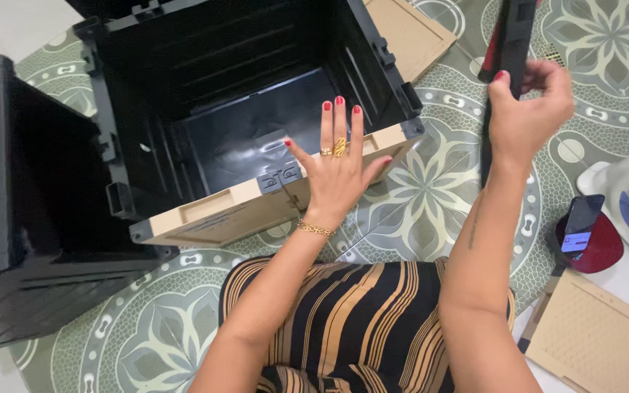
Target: The person assembles a black plastic storage unit by inserting beige perforated panels into slots on the sides and front, then attaching a black lid. The person handles the panels and lid by hand, aligning and pressing them into place.
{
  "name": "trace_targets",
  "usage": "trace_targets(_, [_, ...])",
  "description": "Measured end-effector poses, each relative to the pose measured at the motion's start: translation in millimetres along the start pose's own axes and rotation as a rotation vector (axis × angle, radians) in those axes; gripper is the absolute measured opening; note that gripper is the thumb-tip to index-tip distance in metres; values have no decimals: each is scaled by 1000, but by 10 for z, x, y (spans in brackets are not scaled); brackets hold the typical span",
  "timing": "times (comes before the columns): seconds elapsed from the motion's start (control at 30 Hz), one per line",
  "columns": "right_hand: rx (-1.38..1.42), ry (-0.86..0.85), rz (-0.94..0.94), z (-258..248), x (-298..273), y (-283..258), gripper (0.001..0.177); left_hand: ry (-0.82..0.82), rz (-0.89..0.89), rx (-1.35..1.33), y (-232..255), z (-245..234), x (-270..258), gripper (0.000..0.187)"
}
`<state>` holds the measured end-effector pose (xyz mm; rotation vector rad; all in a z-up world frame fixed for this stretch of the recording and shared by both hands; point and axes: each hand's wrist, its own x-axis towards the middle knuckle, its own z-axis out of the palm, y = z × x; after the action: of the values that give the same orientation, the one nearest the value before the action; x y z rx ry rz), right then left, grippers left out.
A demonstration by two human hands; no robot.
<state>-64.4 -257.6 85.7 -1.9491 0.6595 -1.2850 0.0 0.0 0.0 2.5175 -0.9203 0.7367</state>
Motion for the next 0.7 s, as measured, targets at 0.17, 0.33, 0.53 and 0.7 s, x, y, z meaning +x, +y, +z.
trace_targets(0.17, [-314,-42,-813,-131,-247,-937,36,266,68,-151,-217,-496,-94,87])
trace_targets(0.33, [-301,-241,-1145,-51,-651,-1785,32,501,165,279,-403,-1061,-172,76])
trace_targets(0.53, [-224,-434,-1406,71,-1075,-2452,30,463,75,446,-642,-1921,-225,41])
trace_targets(0.7, [-174,-489,-1496,316,-1255,-2869,35,557,166,413,-1052,-2476,-233,23])
